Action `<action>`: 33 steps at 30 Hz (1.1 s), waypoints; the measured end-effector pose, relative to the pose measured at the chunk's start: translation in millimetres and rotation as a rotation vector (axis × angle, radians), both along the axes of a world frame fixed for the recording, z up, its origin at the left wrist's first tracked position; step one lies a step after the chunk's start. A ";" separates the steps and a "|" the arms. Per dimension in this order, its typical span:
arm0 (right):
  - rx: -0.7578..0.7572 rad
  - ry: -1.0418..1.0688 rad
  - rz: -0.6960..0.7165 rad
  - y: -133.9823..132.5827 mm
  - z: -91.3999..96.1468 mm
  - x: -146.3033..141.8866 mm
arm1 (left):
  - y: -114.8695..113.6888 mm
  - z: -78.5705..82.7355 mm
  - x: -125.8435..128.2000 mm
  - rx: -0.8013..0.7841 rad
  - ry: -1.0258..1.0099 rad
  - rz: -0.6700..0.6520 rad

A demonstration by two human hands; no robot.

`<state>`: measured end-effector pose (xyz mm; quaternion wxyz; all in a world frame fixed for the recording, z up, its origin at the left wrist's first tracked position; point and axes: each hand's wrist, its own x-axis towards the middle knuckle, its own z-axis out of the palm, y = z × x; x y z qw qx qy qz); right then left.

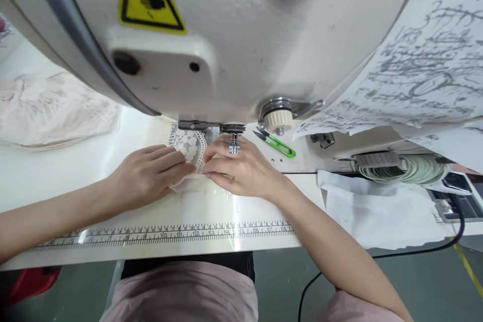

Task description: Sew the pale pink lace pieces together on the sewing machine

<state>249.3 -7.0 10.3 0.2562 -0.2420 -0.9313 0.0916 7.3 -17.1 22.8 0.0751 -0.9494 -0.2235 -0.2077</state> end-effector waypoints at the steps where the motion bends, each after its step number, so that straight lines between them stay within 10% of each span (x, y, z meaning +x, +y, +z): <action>1: 0.012 -0.038 -0.018 -0.3 -0.3 -0.2 | 0.0 -3.3 0.6 0.033 -0.019 0.000; 7: 0.229 -0.107 -0.071 -2.6 -3.2 -5.0 | -3.8 -5.7 -0.4 0.079 -0.045 0.031; 33: 0.201 0.066 -0.034 2.4 -5.5 -9.4 | -10.0 -15.0 1.9 0.031 -0.061 0.064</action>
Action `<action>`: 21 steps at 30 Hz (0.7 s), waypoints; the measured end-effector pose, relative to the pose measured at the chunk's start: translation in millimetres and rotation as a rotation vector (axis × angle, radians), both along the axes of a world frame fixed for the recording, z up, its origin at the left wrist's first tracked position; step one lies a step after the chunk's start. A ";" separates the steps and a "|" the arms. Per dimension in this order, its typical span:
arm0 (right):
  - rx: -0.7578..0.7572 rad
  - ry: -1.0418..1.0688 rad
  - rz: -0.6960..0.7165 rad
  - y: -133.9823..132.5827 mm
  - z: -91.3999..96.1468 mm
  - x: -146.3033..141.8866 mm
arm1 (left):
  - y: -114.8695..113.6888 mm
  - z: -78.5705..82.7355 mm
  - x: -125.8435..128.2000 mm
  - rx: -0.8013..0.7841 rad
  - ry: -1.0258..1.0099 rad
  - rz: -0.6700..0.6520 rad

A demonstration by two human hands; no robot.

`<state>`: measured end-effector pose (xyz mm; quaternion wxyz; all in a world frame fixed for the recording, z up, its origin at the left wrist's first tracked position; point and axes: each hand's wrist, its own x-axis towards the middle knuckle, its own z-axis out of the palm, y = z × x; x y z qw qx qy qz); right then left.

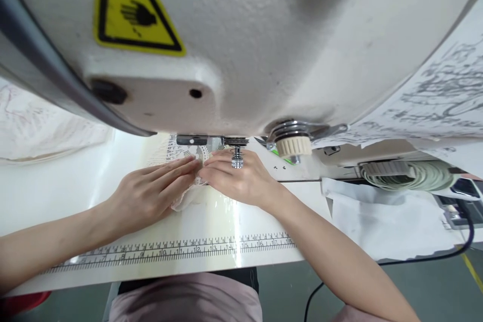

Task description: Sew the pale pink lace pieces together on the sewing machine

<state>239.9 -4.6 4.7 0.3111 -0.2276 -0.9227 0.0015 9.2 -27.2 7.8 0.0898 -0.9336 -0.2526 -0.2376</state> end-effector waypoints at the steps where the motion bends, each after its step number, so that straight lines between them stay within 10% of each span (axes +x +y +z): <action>1: -0.002 -0.016 -0.008 0.0 1.3 0.4 | 0.1 -0.4 0.4 0.000 0.000 -0.002; 21: -0.004 -0.114 -0.094 -6.1 1.6 -10.2 | 4.4 1.4 -4.6 -0.022 0.010 0.050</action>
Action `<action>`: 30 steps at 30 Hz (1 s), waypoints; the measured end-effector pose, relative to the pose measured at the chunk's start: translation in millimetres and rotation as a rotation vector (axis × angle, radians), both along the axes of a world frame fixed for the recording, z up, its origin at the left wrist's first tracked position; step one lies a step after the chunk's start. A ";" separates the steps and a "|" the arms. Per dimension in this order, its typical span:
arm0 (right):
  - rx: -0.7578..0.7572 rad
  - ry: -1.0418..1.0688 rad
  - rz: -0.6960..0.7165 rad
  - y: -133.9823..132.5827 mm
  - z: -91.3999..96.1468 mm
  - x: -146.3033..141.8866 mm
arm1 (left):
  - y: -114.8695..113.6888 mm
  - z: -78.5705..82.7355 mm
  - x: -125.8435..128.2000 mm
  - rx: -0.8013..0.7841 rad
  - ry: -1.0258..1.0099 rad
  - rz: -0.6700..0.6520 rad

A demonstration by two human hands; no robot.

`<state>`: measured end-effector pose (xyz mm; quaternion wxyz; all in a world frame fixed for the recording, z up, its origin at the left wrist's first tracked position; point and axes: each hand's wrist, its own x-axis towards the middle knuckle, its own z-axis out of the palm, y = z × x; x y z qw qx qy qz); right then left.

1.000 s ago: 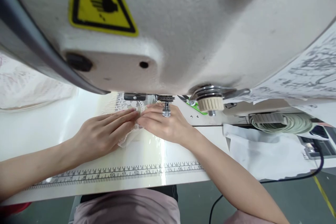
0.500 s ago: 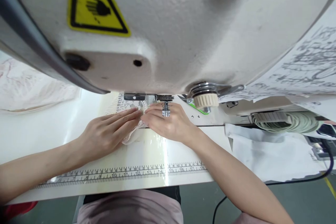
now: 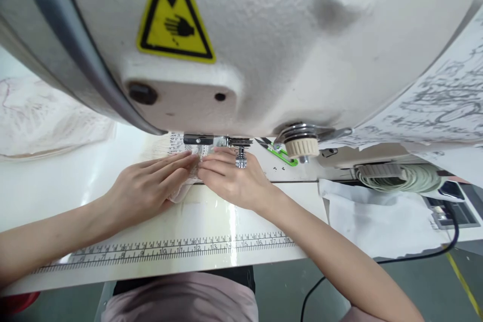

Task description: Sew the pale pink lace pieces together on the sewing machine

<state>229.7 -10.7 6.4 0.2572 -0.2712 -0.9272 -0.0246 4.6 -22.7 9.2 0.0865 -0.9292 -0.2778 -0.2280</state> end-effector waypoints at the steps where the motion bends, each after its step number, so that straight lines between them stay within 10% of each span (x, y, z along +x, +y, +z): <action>1: 0.005 -0.009 -0.002 -0.4 0.9 -2.0 | 0.3 0.2 -1.1 -0.011 0.003 0.006; 30: 0.044 -0.003 -0.110 3.9 -6.9 -8.7 | 9.6 -0.5 1.3 0.019 0.062 0.111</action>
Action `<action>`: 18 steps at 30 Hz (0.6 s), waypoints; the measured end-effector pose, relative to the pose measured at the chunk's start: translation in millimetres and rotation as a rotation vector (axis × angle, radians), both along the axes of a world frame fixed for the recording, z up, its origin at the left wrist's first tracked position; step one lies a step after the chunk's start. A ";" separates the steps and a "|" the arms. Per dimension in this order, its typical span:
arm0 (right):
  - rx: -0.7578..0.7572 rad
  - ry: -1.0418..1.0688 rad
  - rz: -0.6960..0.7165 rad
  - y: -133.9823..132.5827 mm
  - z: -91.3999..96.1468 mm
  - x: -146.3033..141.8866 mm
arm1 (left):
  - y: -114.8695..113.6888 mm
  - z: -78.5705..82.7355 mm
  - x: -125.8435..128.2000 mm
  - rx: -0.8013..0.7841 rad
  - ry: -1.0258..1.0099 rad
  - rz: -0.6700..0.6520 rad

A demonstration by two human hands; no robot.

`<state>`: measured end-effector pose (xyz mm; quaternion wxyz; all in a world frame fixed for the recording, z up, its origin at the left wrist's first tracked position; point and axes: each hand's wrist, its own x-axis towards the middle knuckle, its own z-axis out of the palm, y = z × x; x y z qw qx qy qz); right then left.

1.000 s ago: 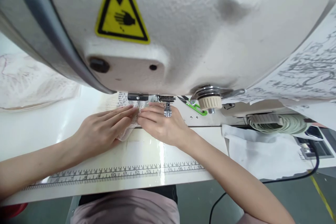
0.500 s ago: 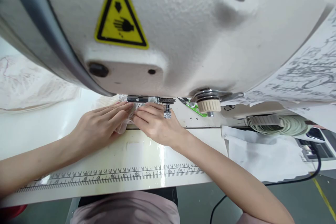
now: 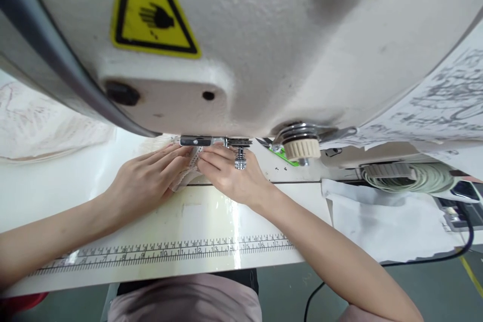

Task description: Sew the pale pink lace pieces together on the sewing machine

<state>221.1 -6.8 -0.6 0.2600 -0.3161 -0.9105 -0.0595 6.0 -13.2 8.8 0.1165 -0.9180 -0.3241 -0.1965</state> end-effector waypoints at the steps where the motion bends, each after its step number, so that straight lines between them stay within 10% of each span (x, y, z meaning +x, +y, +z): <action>1: -0.009 -0.001 -0.002 0.2 -0.1 0.6 | 0.2 0.2 0.1 -0.001 0.004 0.002; 18: -0.291 0.136 -0.106 8.2 -4.2 11.0 | -0.8 -5.1 2.1 -0.019 0.028 -0.013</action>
